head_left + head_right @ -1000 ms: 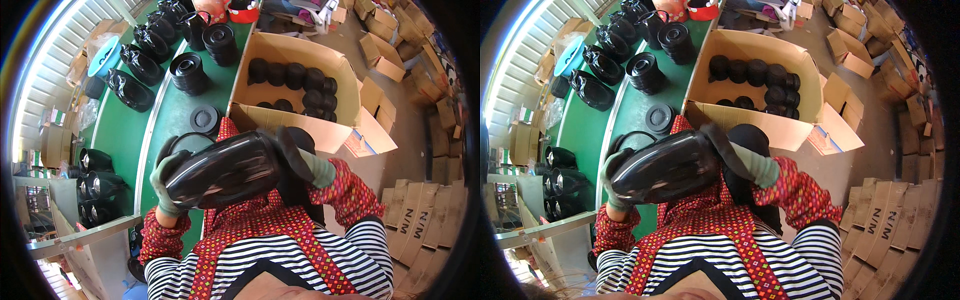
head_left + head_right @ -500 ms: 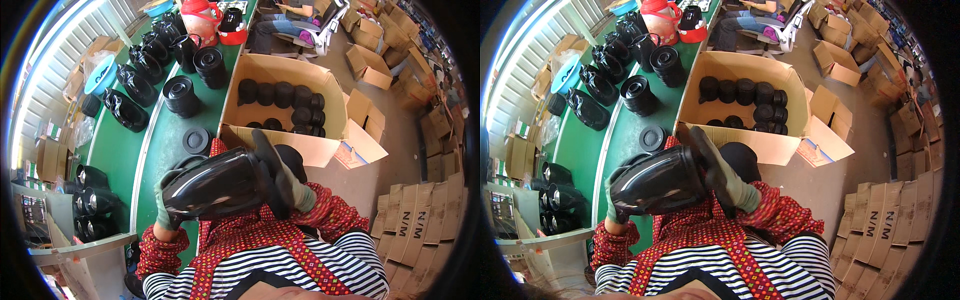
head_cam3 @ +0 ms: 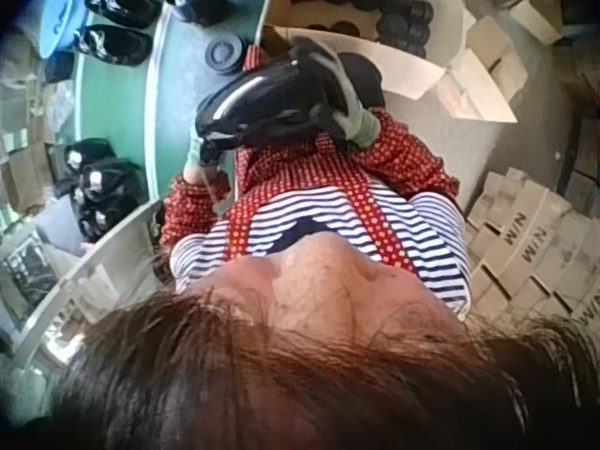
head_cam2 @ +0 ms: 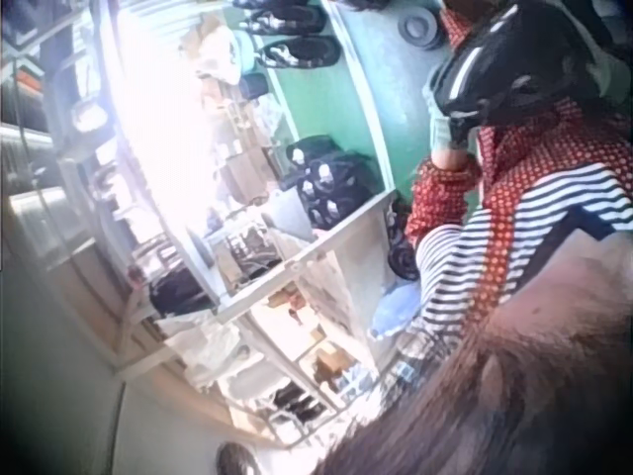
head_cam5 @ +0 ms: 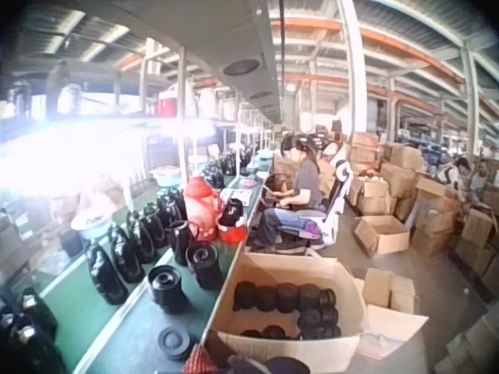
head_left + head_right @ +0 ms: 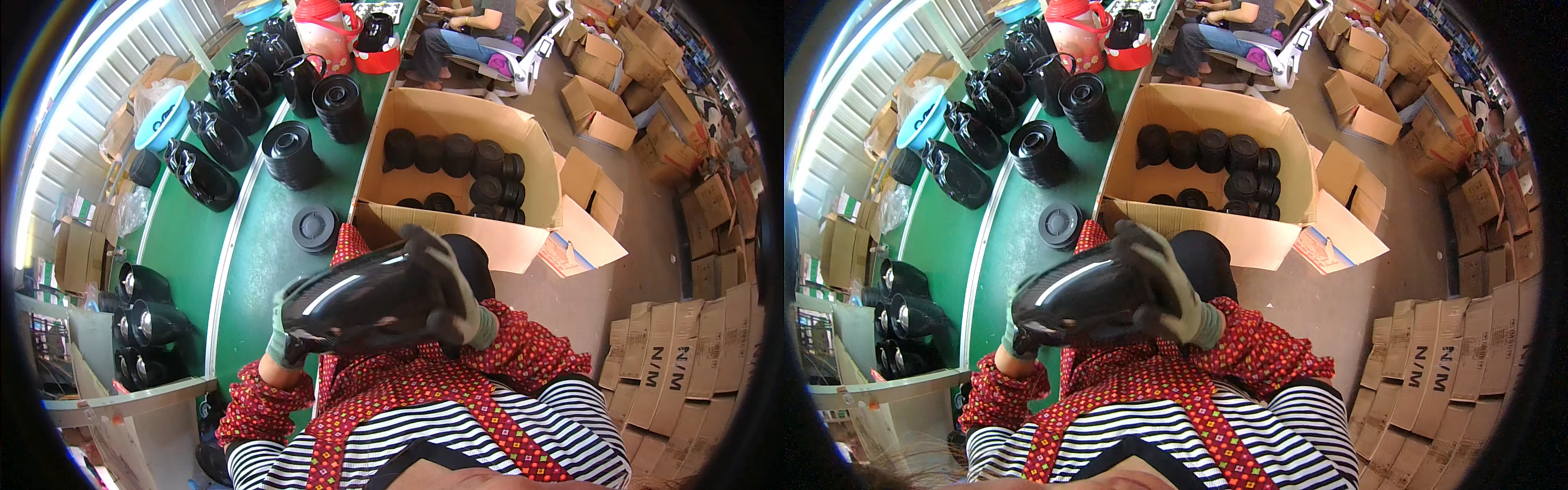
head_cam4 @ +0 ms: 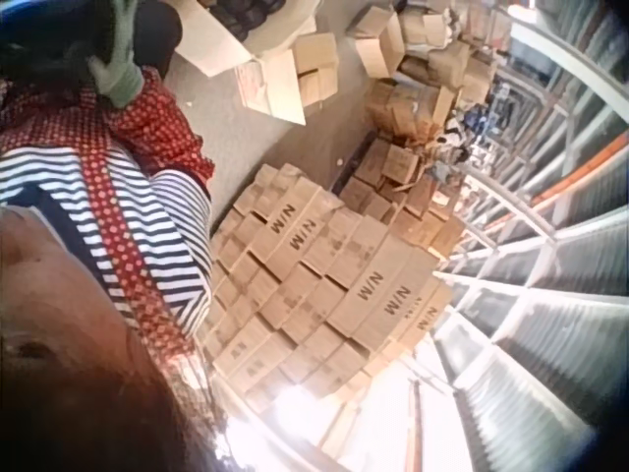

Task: The person repeatedly picks up black kettle bodies and circular lids from a green workbench and a cardboard box, then presses the lids onto the kettle openings by hand. The person handles items one at a time, rotating each kettle to align the lid before seating it.

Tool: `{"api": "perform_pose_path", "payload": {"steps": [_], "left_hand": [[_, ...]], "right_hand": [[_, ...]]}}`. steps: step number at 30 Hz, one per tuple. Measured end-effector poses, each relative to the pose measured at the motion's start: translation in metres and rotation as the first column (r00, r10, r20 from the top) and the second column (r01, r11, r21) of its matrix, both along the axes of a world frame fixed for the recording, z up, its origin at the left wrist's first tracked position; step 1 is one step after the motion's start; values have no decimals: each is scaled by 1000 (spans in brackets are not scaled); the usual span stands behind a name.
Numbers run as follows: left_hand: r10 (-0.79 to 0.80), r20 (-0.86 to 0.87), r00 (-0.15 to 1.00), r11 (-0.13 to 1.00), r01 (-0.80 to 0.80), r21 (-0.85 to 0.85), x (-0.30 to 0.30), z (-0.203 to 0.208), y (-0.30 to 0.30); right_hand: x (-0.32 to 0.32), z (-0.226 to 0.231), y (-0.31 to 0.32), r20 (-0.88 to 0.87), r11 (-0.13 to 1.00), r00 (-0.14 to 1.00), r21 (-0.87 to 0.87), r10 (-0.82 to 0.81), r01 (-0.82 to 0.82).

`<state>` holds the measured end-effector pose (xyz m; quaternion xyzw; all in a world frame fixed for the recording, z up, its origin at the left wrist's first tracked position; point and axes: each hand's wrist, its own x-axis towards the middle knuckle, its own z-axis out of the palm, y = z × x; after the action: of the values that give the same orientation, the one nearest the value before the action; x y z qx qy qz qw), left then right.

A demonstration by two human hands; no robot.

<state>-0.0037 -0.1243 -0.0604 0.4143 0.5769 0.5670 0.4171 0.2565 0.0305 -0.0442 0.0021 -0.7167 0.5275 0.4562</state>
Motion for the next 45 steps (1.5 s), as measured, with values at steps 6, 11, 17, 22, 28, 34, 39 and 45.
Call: {"api": "perform_pose_path", "payload": {"steps": [6,11,17,22,28,34,39,45], "left_hand": [[-7,-961,278,818,554,154,7,101,42],[-284,-24,959,953,280,-117,-9,-12,-8],[-414,570,710,883,464,64,19,-71,-1],[-373,96,923,927,373,18,3,-59,0],[217,-377,900,975,-178,135,2,36,22],[82,-725,684,985,-164,-43,23,70,46],[-56,-60,997,998,58,36,25,100,22],[168,-731,661,898,202,390,43,107,12]], "right_hand": [[10,-123,-9,-183,268,916,-919,358,-288],[14,12,-19,105,740,962,-661,251,-121],[14,34,18,233,909,972,401,19,-114],[6,11,10,180,1000,984,13,-5,3],[-13,-38,-19,-77,552,997,-830,26,-78],[-3,-81,-1,-145,310,961,-926,236,-216],[-6,-55,17,84,697,967,-708,239,-111],[-17,-6,10,403,962,915,-257,26,86]]}}
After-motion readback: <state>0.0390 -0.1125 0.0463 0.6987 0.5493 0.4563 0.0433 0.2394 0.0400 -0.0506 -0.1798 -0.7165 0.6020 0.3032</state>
